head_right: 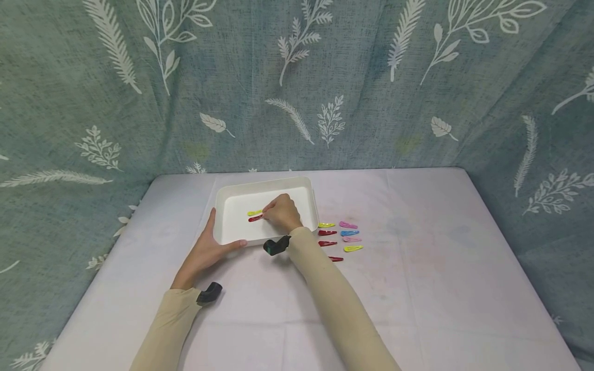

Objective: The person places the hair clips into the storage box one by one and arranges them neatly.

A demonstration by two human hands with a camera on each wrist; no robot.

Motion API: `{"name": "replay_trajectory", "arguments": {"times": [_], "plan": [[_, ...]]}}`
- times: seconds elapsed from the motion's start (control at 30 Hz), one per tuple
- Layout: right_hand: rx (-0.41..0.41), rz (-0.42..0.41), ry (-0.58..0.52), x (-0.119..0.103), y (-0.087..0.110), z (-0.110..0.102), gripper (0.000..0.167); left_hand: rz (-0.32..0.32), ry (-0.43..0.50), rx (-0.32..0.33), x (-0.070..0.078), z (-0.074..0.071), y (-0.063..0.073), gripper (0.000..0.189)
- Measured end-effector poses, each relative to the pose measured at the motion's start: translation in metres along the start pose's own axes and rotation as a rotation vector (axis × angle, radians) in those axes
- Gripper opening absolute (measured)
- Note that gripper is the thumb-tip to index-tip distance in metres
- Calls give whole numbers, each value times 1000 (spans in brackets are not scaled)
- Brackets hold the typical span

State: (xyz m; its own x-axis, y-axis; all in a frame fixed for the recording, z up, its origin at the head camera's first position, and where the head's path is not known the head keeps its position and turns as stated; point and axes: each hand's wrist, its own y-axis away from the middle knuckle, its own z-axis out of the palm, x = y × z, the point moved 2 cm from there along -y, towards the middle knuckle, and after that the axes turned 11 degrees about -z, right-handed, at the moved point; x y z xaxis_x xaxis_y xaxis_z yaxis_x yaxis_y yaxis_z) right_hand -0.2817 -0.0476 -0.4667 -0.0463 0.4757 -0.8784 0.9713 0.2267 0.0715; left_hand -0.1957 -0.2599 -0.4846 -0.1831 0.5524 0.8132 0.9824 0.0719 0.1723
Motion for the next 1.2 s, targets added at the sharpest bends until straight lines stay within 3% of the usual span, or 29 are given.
{"name": "replay_trajectory", "arguments": {"times": [0.27,0.67,0.9,1.07,1.2], "plan": [[-4,5,-7,0,1,-1,7,-33,-15,1,1,-1,1,141],[-23,-29,-56,4,1,-10,8,-7,-8,-3,0,0,-1,139],[-40,-36,-102,0,6,-29,12,-29,-13,-5,0,0,0,140],[-34,-81,-141,-12,13,-46,15,-17,-2,-3,0,-1,-1,139],[-40,-125,-190,-18,21,-61,20,-43,-11,-7,0,-1,0,140]]}}
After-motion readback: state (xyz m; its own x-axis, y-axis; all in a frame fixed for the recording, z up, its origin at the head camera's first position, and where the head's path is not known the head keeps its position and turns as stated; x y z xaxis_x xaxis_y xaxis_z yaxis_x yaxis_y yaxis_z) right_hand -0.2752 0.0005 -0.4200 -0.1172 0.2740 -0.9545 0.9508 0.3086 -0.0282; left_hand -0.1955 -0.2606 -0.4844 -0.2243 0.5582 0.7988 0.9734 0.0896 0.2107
